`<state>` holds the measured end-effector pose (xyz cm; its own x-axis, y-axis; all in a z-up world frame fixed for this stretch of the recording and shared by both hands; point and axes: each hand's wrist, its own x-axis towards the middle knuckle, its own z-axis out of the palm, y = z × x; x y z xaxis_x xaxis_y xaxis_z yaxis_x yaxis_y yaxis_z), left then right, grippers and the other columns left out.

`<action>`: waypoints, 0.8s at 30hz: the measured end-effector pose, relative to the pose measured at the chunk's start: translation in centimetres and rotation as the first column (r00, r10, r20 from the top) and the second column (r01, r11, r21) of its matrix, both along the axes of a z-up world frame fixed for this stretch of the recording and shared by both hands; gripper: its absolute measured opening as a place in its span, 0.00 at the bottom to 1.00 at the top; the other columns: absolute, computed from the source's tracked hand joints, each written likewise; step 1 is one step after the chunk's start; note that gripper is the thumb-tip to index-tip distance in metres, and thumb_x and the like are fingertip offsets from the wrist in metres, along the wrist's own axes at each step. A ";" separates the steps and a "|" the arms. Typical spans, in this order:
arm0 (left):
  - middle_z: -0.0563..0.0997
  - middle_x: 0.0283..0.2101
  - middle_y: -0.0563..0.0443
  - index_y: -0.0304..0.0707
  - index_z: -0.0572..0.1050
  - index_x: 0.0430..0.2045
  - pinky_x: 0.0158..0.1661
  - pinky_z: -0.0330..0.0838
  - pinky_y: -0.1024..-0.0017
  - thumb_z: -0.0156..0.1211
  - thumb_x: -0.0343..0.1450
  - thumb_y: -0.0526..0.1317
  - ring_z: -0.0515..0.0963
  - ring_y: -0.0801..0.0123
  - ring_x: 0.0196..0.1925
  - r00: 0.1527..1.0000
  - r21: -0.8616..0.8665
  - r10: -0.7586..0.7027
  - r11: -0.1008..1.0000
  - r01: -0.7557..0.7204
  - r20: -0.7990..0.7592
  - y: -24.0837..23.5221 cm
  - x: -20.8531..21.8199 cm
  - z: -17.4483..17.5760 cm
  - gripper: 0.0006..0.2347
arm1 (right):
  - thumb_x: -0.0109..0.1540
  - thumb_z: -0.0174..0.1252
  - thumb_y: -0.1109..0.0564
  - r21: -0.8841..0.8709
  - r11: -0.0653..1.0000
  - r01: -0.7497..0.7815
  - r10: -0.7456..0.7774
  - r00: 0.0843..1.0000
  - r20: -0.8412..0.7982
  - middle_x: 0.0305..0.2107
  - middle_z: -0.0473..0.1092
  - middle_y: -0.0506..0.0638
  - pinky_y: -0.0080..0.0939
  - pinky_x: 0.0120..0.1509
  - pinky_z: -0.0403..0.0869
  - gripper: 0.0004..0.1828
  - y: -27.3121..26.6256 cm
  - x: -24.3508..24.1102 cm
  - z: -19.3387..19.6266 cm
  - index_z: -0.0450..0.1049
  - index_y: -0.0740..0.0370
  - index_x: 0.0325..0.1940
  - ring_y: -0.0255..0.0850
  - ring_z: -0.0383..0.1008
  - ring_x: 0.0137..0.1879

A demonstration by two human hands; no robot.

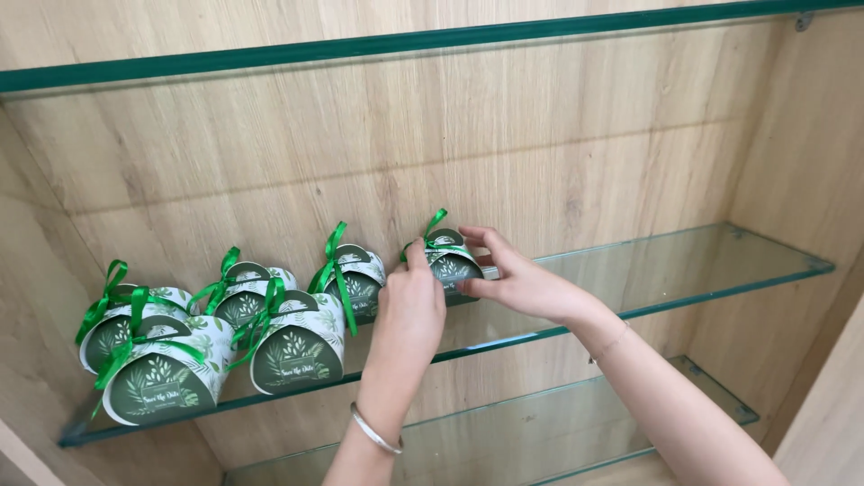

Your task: Transferring small gift boxes from a shelf to a table and arranging them.

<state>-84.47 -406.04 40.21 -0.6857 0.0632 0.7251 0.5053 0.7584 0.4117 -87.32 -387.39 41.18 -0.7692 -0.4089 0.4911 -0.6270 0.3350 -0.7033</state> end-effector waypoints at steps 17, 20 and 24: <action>0.82 0.39 0.32 0.35 0.62 0.66 0.34 0.80 0.58 0.54 0.76 0.32 0.87 0.49 0.37 0.894 0.192 -0.436 0.873 0.448 -0.101 -2.4 11.7 2.6 0.21 | 0.57 0.66 0.69 -0.304 0.953 0.008 0.005 0.999 0.043 0.61 0.65 0.52 0.42 0.69 0.74 0.44 -0.2 14.6 -0.3 0.57 0.62 0.76 0.39 0.67 0.67; 0.76 0.58 0.34 0.33 0.61 0.66 0.44 0.86 0.65 0.56 0.76 0.34 0.86 0.54 0.52 0.753 0.331 -0.651 0.693 0.641 -0.096 -2.9 15.3 1.8 0.22 | 0.56 0.66 0.70 -0.449 0.886 0.112 -0.115 0.993 0.021 0.62 0.65 0.54 0.43 0.71 0.73 0.45 -0.3 19.4 -2.3 0.57 0.63 0.76 0.41 0.68 0.68; 0.60 0.71 0.34 0.30 0.56 0.67 0.58 0.76 0.61 0.60 0.73 0.37 0.72 0.51 0.68 0.555 0.414 -0.831 0.520 0.747 0.040 -3.7 18.4 -1.6 0.28 | 0.57 0.64 0.69 -0.714 0.660 0.232 -0.227 0.968 0.104 0.61 0.67 0.55 0.44 0.70 0.71 0.42 0.3 23.9 -7.6 0.58 0.62 0.74 0.42 0.69 0.66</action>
